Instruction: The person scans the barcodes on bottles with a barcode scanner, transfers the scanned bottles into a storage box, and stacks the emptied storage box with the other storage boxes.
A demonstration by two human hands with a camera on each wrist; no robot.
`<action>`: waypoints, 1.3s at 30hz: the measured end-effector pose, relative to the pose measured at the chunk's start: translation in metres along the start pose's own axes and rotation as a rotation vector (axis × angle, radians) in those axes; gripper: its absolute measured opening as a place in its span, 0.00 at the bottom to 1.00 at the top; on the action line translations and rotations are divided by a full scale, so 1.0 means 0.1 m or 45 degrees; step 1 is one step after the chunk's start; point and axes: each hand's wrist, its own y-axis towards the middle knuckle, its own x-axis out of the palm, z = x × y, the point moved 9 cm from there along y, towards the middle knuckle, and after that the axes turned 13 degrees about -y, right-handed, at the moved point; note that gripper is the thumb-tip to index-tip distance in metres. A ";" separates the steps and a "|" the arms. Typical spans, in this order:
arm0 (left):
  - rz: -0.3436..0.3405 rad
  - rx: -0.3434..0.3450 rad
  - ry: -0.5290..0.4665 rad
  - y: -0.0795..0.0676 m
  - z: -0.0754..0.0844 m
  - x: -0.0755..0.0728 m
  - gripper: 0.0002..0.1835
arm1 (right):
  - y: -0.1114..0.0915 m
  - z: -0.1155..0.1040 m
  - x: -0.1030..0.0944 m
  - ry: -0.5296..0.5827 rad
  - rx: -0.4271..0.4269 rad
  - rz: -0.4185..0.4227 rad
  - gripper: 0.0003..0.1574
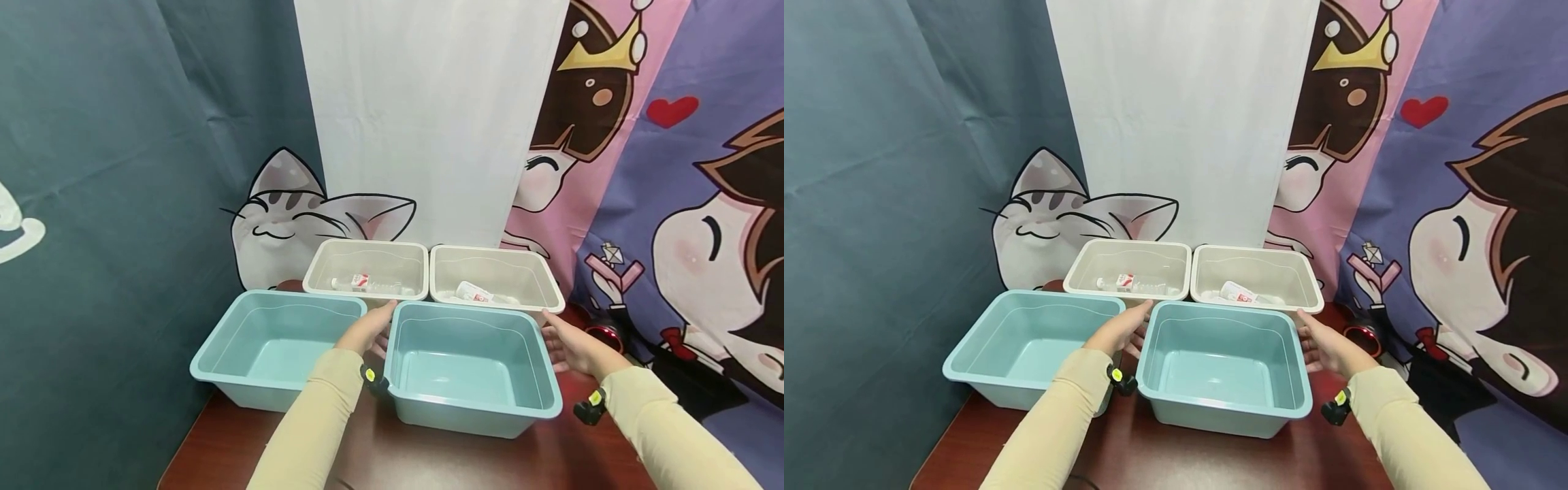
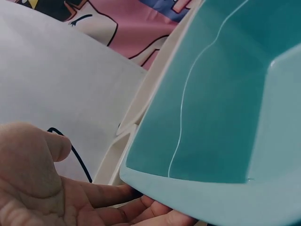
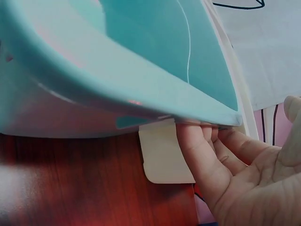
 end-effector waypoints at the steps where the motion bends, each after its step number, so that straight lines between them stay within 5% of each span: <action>1: 0.004 -0.001 -0.014 0.00 0.00 0.00 0.45 | -0.01 -0.01 0.00 0.005 -0.004 -0.009 0.66; 22: 0.022 0.045 -0.087 -0.11 0.26 -0.09 0.42 | -0.13 -0.28 -0.08 0.081 -0.062 -0.067 0.67; 39: -0.037 0.048 -0.078 -0.17 0.63 -0.14 0.44 | -0.31 -0.60 -0.29 0.189 -0.133 -0.094 0.68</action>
